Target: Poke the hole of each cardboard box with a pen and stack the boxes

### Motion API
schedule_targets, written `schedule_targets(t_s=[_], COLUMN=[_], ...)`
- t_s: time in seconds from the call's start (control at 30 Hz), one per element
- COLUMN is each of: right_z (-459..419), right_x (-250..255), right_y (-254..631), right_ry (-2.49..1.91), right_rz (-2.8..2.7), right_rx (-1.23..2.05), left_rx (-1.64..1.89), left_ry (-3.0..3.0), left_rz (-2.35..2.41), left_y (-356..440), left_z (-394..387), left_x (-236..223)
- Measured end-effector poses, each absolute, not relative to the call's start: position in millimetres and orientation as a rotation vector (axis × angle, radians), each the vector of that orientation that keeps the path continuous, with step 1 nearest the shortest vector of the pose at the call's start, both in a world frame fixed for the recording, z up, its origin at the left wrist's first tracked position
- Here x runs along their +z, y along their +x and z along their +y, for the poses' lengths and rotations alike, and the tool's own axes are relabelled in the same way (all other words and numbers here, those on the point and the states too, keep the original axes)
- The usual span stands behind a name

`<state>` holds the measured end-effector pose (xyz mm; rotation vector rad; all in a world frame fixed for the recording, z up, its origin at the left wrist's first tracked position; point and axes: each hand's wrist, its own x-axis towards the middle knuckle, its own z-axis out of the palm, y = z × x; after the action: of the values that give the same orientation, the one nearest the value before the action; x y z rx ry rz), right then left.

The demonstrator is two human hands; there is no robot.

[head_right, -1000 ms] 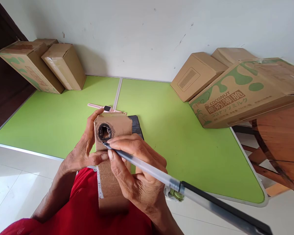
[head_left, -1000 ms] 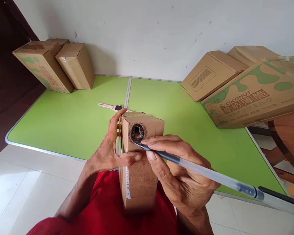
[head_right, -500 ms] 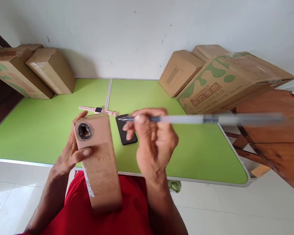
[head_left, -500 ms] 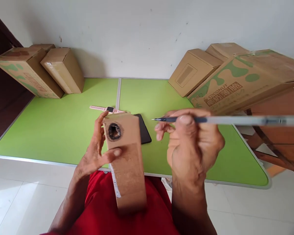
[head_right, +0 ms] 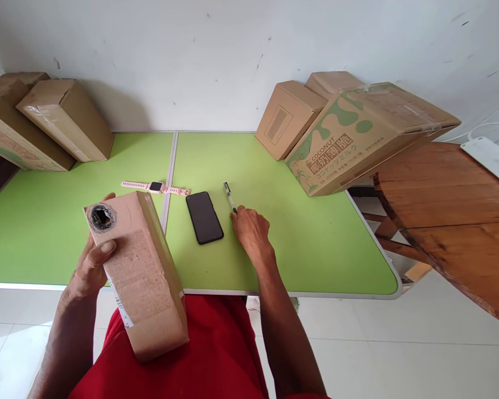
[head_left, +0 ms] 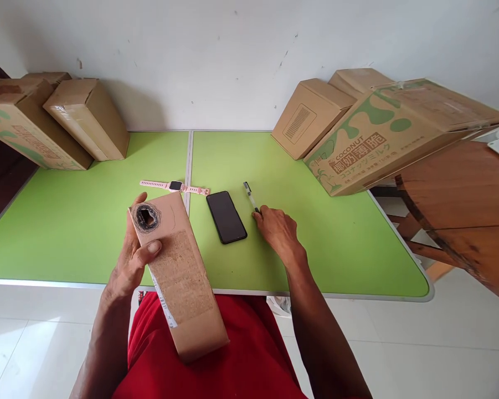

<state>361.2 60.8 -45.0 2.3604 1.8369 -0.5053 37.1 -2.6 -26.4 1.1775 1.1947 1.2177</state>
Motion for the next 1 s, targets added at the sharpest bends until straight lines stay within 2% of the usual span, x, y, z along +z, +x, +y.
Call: schedule_targets(t_s=[0.27, 0.47, 0.6, 0.73, 0.9, 1.0], right_z=[45.7, 40.2, 46.9, 51.0, 34.8, 17.8], right_x=[-35.4, -50.3, -60.2, -66.5, -65.8, -48.3], right_y=[345.2, 295.0, 295.9, 308.4, 314.5, 322.5], right_ry=[2.47, 2.473, 2.619, 2.665, 2.567, 2.44], right_rz=[1.948, 1.992, 1.913, 1.881, 1.747, 1.596], right_rx=[-0.488, -0.75, -0.948, -1.396, -2.246, -2.728], left_rx=[1.188, 1.171, 1.171, 1.172, 1.184, 1.189], left_ry=[1.205, 1.205, 1.187, 1.165, 1.153, 1.138], left_rz=[1.161, 1.109, 1.084, 1.086, 1.074, 1.078], left_y=[34.8, 35.7, 37.1, 38.0, 35.1, 32.8], left_z=[-1.0, 0.0, -0.7, 0.1, -1.2, -2.7], left_x=[-29.5, -31.6, -31.1, -32.0, -33.2, -35.4])
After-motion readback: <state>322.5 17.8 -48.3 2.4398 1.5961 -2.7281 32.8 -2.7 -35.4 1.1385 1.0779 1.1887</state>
